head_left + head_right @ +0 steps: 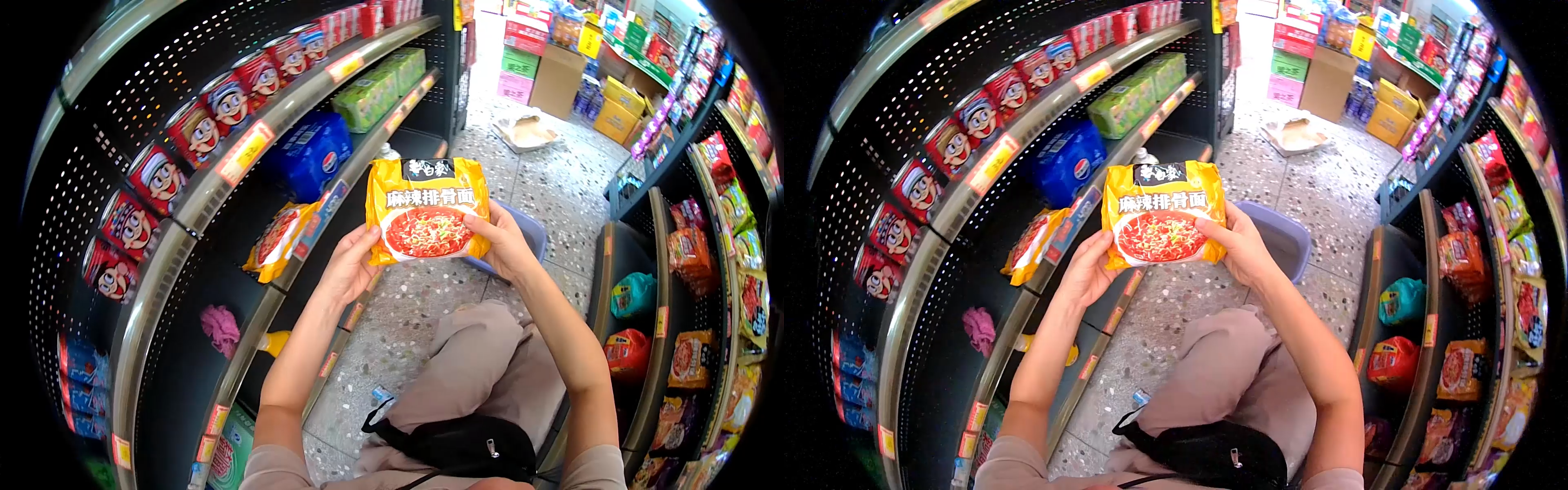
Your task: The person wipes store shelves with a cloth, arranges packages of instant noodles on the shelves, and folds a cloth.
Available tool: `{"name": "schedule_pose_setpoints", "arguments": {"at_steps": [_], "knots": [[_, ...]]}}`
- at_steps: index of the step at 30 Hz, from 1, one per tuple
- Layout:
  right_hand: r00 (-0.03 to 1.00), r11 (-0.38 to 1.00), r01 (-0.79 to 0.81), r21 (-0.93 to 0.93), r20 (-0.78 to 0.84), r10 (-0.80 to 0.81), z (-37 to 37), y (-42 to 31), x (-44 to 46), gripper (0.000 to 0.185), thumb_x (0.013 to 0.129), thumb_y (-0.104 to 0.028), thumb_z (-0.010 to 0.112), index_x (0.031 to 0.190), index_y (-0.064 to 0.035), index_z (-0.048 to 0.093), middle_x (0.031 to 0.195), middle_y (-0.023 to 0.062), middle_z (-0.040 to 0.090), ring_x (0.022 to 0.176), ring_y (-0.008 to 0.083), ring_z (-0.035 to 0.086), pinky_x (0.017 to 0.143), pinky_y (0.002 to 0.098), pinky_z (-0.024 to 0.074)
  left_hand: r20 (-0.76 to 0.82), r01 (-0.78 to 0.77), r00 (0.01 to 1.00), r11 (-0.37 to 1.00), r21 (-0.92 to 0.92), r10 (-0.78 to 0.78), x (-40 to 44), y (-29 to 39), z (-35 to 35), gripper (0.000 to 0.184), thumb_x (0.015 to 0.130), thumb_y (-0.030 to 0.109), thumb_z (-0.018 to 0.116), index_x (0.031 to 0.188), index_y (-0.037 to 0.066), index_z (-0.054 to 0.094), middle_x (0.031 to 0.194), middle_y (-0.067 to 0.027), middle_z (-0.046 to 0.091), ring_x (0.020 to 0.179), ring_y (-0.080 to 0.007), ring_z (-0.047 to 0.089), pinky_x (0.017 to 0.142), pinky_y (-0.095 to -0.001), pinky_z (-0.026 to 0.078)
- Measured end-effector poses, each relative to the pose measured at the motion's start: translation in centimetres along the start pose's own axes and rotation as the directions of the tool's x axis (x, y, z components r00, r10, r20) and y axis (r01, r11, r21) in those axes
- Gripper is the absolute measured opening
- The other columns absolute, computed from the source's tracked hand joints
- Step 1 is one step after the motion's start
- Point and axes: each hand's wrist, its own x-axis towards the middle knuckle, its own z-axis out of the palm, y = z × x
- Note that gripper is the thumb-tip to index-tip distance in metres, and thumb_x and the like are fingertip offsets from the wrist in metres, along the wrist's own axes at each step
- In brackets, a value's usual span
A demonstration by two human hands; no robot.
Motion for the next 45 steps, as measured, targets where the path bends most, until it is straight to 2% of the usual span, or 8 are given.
{"name": "schedule_pose_setpoints", "arguments": {"at_steps": [4, 9, 12, 15, 18, 23, 38, 45], "knots": [[0.994, 0.998, 0.062, -0.004, -0.092, -0.062, -3.0, -1.2, -2.1, 0.046, 0.087, -0.008, 0.063, 0.127, -0.0008, 0.043, 0.116, 0.0108, 0.058, 0.099, 0.0166, 0.062, 0.083, 0.0307, 0.0544, 0.036, 0.061, 0.997, 0.998, 0.024, -0.062, 2.1, -2.5, 1.8, 0.033, 0.095, 0.019, 0.051, 0.118, -0.004, 0.051, 0.115, -0.0146, 0.060, 0.107, -0.0219, 0.060, 0.093, -0.0378, 0.050], [0.963, 0.991, 0.127, -0.042, -0.234, -0.133, -6.2, -2.9, -5.3, 0.044, 0.086, -0.008, 0.064, 0.126, -0.0011, 0.044, 0.114, 0.0106, 0.059, 0.099, 0.0162, 0.062, 0.082, 0.0309, 0.0545, 0.117, 0.126, 0.984, 0.990, 0.068, -0.133, 4.9, -5.8, 4.4, 0.037, 0.094, 0.017, 0.052, 0.123, -0.005, 0.047, 0.120, -0.0153, 0.058, 0.111, -0.0234, 0.058, 0.097, -0.0381, 0.048], [0.940, 0.986, 0.155, -0.062, -0.298, -0.167, -8.2, -3.7, -7.2, 0.044, 0.086, -0.008, 0.064, 0.125, -0.0011, 0.045, 0.113, 0.0100, 0.060, 0.099, 0.0156, 0.062, 0.082, 0.0304, 0.0544, 0.173, 0.181, 0.966, 0.980, 0.087, -0.194, 6.2, -7.2, 6.6, 0.033, 0.093, 0.016, 0.055, 0.120, -0.003, 0.052, 0.117, -0.0110, 0.058, 0.107, -0.0175, 0.059, 0.093, -0.0320, 0.050], [0.912, 0.977, 0.197, -0.077, -0.351, -0.212, -10.0, -4.2, -9.1, 0.046, 0.086, -0.009, 0.065, 0.126, -0.0011, 0.045, 0.112, 0.0095, 0.060, 0.098, 0.0146, 0.061, 0.082, 0.0294, 0.0540, 0.208, 0.238, 0.945, 0.967, 0.090, -0.252, 7.6, -9.1, 8.1, 0.030, 0.093, 0.014, 0.055, 0.119, -0.002, 0.053, 0.116, -0.0100, 0.059, 0.105, -0.0165, 0.059, 0.092, -0.0314, 0.050], [0.890, 0.970, 0.227, -0.087, -0.385, -0.243, -11.7, -4.6, -10.9, 0.048, 0.085, -0.009, 0.066, 0.127, -0.0011, 0.044, 0.112, 0.0092, 0.060, 0.097, 0.0139, 0.061, 0.082, 0.0285, 0.0535, 0.248, 0.249, 0.931, 0.963, 0.105, -0.268, 8.4, -10.7, 10.0, 0.033, 0.094, 0.013, 0.053, 0.123, -0.002, 0.049, 0.118, -0.0118, 0.059, 0.107, -0.0197, 0.060, 0.094, -0.0340, 0.050], [0.844, 0.968, 0.221, -0.117, -0.475, -0.250, -13.2, -5.6, -13.9, 0.050, 0.085, -0.011, 0.067, 0.128, -0.0009, 0.044, 0.114, 0.0085, 0.059, 0.098, 0.0137, 0.061, 0.083, 0.0283, 0.0524, 0.276, 0.295, 0.908, 0.948, 0.119, -0.317, 9.5, -13.3, 12.4, 0.029, 0.093, 0.013, 0.054, 0.119, -0.001, 0.053, 0.113, -0.0096, 0.062, 0.103, -0.0169, 0.061, 0.090, -0.0318, 0.051], [0.728, 0.928, 0.320, -0.192, -0.577, -0.371, -17.1, -6.7, -22.8, 0.046, 0.087, -0.013, 0.064, 0.127, -0.0004, 0.046, 0.115, 0.0086, 0.059, 0.102, 0.0134, 0.059, 0.088, 0.0282, 0.0483, 0.433, 0.377, 0.804, 0.912, 0.161, -0.409, 10.7, -20.0, 18.8, 0.027, 0.095, 0.012, 0.053, 0.118, -0.001, 0.054, 0.113, -0.0085, 0.061, 0.104, -0.0163, 0.060, 0.091, -0.0325, 0.050], [0.646, 0.919, 0.302, -0.252, -0.655, -0.392, -18.1, -6.8, -26.9, 0.048, 0.085, -0.012, 0.066, 0.127, -0.0004, 0.047, 0.117, 0.0081, 0.059, 0.107, 0.0139, 0.056, 0.094, 0.0295, 0.0434, 0.482, 0.415, 0.754, 0.892, 0.177, -0.447, 10.5, -23.0, 21.7, 0.029, 0.094, 0.013, 0.054, 0.120, 0.000, 0.054, 0.115, -0.0078, 0.061, 0.105, -0.0169, 0.060, 0.094, -0.0336, 0.048]]}}
